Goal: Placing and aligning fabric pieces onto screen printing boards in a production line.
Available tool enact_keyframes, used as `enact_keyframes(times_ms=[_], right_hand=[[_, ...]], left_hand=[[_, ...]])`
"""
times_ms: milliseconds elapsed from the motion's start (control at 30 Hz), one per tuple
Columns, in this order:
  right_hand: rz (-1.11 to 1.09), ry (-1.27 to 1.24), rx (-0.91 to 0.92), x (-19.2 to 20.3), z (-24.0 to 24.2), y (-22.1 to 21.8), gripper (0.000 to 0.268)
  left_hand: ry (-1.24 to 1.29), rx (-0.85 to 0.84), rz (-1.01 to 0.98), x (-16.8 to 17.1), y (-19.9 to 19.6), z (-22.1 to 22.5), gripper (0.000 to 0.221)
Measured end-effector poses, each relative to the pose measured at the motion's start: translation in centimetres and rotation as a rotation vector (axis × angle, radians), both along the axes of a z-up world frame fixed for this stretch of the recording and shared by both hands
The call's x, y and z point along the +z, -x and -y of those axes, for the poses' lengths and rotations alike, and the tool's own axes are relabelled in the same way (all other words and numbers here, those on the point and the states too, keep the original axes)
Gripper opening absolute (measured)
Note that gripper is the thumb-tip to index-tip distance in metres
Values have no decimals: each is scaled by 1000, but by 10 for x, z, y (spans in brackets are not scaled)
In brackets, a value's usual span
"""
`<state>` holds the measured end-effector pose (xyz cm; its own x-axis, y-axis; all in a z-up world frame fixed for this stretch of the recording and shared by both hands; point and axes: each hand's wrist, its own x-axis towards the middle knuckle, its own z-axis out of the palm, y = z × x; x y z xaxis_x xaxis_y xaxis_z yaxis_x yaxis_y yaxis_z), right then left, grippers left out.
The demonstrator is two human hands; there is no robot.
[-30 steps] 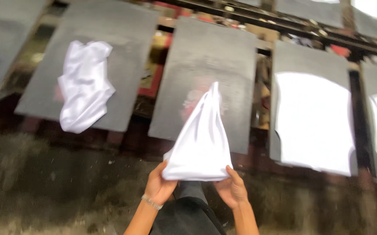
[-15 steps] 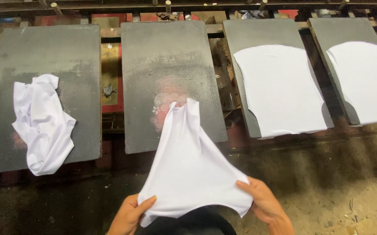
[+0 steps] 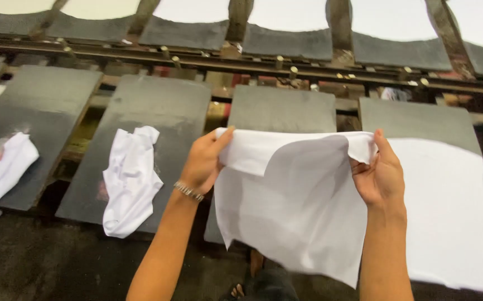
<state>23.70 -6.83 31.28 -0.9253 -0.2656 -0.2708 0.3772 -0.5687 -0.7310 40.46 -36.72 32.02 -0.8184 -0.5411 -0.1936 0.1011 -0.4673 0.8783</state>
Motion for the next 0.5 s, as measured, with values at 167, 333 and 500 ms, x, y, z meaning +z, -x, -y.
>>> enact_keyframes(times_ms=[167, 333, 500], right_hand=[[79, -42, 31, -23, 47, 122, 12], [-310, -70, -80, 43, 38, 154, 20], [-302, -195, -60, 6, 42, 121, 15]], left_hand=[[-45, 106, 182, -26, 138, 59, 47], [246, 79, -144, 51, 162, 68, 42], [277, 87, -86, 1, 138, 64, 34]])
